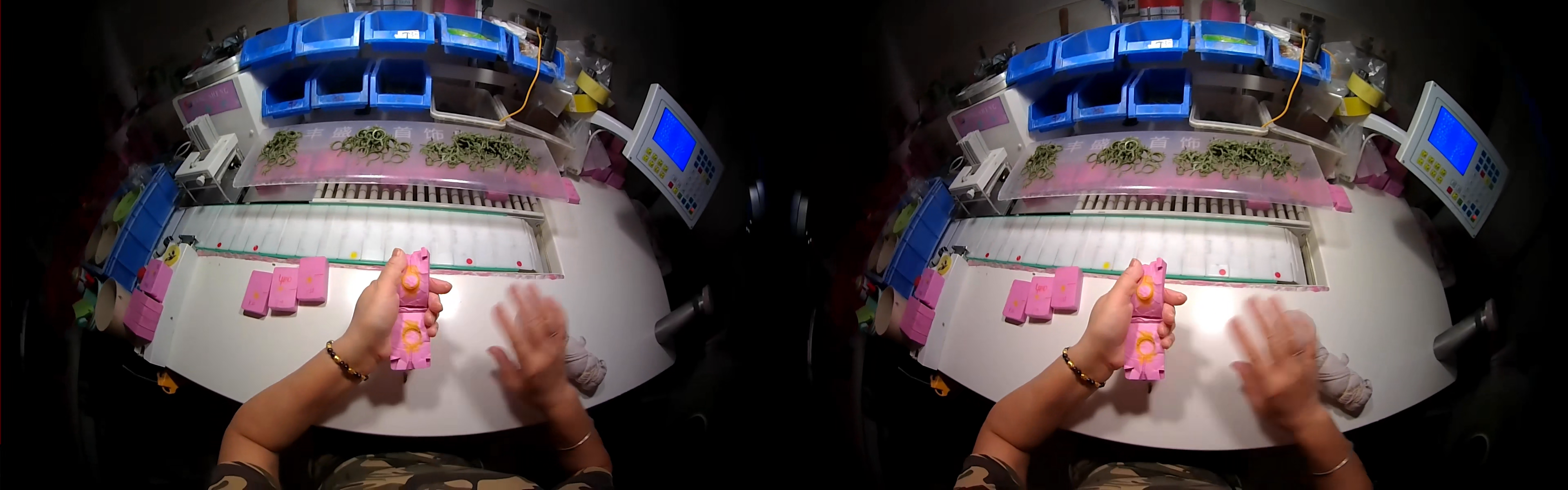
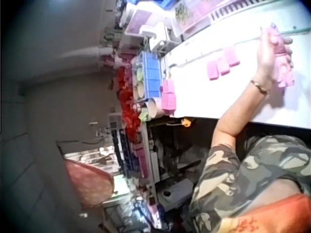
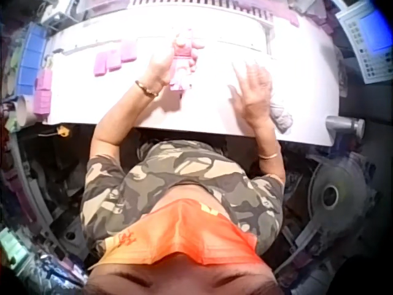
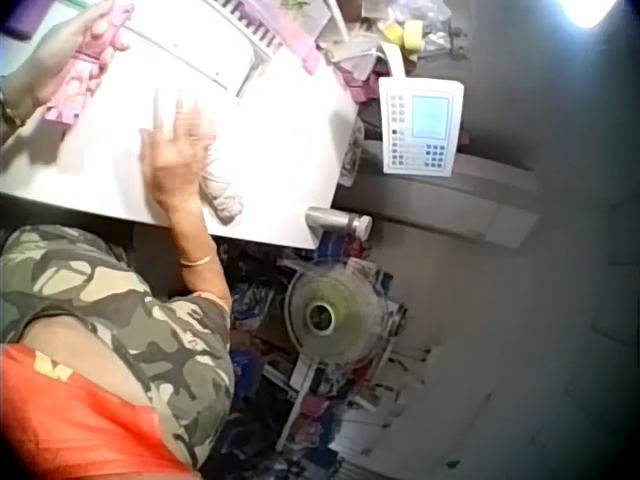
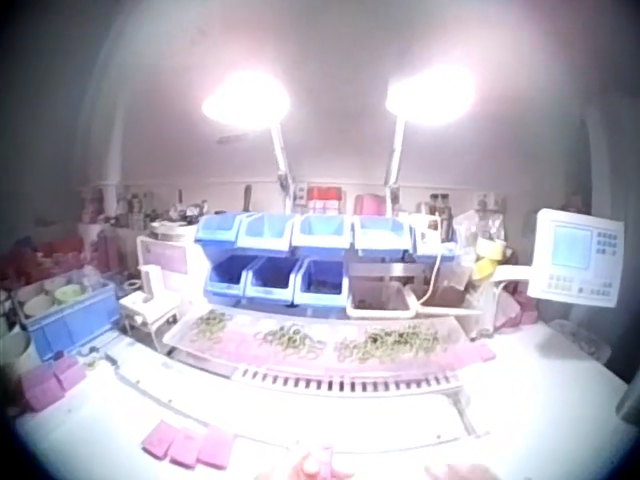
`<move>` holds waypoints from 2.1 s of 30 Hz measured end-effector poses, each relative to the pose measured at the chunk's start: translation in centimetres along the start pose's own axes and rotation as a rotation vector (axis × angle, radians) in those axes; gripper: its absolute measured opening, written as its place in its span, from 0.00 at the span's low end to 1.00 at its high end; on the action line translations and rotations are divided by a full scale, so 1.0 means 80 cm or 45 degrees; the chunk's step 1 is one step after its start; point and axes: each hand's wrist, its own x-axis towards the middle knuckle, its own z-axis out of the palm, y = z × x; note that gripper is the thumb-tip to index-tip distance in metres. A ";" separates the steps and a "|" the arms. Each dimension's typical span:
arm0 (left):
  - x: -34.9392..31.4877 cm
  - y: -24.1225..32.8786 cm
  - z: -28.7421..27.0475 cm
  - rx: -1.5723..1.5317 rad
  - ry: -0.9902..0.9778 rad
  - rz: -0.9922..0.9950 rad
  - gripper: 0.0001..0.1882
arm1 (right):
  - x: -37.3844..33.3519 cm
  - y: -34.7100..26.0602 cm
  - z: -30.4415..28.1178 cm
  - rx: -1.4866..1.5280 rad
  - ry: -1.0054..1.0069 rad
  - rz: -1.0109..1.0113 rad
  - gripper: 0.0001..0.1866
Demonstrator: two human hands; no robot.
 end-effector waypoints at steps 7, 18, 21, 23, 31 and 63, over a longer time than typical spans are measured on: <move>-0.001 -0.015 0.015 0.038 -0.021 -0.032 0.34 | -0.032 0.064 -0.023 0.233 -0.402 0.255 0.40; -0.002 -0.037 0.029 -0.084 0.099 0.019 0.30 | 0.053 -0.019 -0.043 -0.316 0.358 -0.255 0.24; -0.010 -0.040 0.020 0.000 0.038 0.067 0.25 | 0.048 -0.040 0.001 -0.142 0.196 -0.304 0.26; -0.022 -0.051 0.015 0.318 0.259 0.021 0.25 | 0.045 -0.030 -0.002 -0.034 0.084 -0.360 0.27; -0.028 -0.028 0.008 0.070 0.032 -0.024 0.28 | 0.095 -0.011 -0.057 -0.044 0.449 -0.116 0.27; -0.045 0.005 0.003 0.632 -0.042 1.334 0.36 | 0.057 -0.086 -0.024 0.042 0.135 -0.420 0.24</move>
